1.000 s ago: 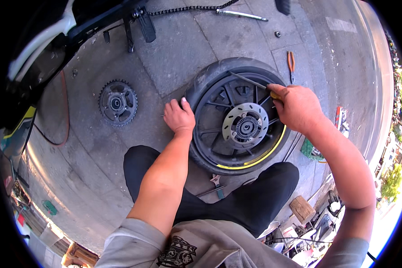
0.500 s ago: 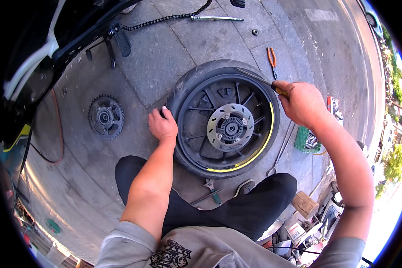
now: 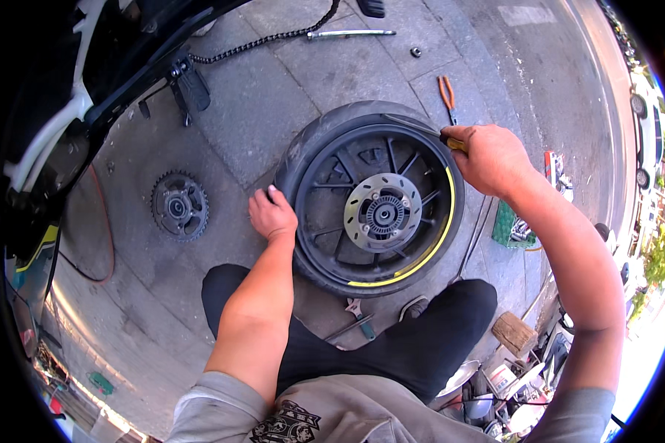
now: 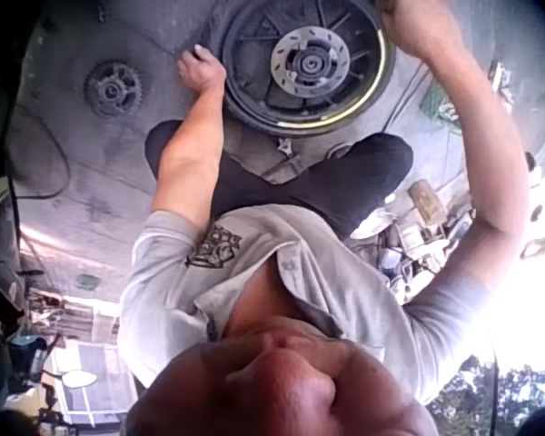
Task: The person removes a tire from a motorcycle wheel rim by prying the rubber edge over the metal rim using a screwdriver and a pry bar while sitting on the ground.
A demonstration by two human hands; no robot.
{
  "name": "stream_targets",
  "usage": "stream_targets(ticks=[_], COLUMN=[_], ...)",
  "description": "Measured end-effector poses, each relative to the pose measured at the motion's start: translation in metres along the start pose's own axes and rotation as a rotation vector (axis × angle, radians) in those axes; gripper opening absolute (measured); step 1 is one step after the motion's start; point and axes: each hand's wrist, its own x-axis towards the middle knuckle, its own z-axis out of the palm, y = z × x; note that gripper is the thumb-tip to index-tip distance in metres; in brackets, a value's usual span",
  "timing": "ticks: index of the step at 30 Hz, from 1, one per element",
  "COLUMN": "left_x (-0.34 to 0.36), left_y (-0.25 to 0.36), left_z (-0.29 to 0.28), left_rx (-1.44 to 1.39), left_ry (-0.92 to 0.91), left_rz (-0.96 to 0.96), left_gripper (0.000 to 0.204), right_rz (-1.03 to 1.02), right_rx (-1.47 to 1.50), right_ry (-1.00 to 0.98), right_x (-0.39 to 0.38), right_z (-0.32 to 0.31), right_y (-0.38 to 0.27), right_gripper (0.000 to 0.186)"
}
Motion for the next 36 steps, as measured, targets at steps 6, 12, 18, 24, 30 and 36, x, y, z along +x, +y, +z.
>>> stream_targets(ticks=[6, 12, 18, 24, 30, 36], left_x=[0.015, 0.01, 0.024, 0.019, -0.023, -0.139], left_y=[0.012, 0.006, -0.012, -0.034, -0.007, 0.045], left_z=[0.002, -0.002, 0.008, -0.018, -0.089, -0.191], left_rx=[-0.073, -0.109, -0.308, -1.056, -1.091, -1.158], left_ry=[-0.024, -0.107, -0.387, -0.894, -0.851, -0.873], left_rz=[-0.054, -0.131, -0.229, -0.675, -0.718, -0.623], left_gripper=[0.046, 0.058, 0.077, 0.1, 0.08, 0.076], right_rz=[0.139, 0.411, 0.301, 0.013, 0.16, 0.264], right_rx=[0.152, 0.93, 0.976, 0.778, 0.849, 0.889], right_ry=[0.141, 0.285, 0.097, 0.424, 0.475, 0.597], right_x=[-0.029, -0.114, -0.178, -0.214, -0.228, -0.282], right_z=[0.054, 0.244, 0.389, 0.439, 0.45, 0.5], right_y=[0.017, -0.03, -0.124, -0.15, -0.141, -0.082], right_gripper=[0.044, 0.041, 0.033, 0.038, 0.037, 0.045])
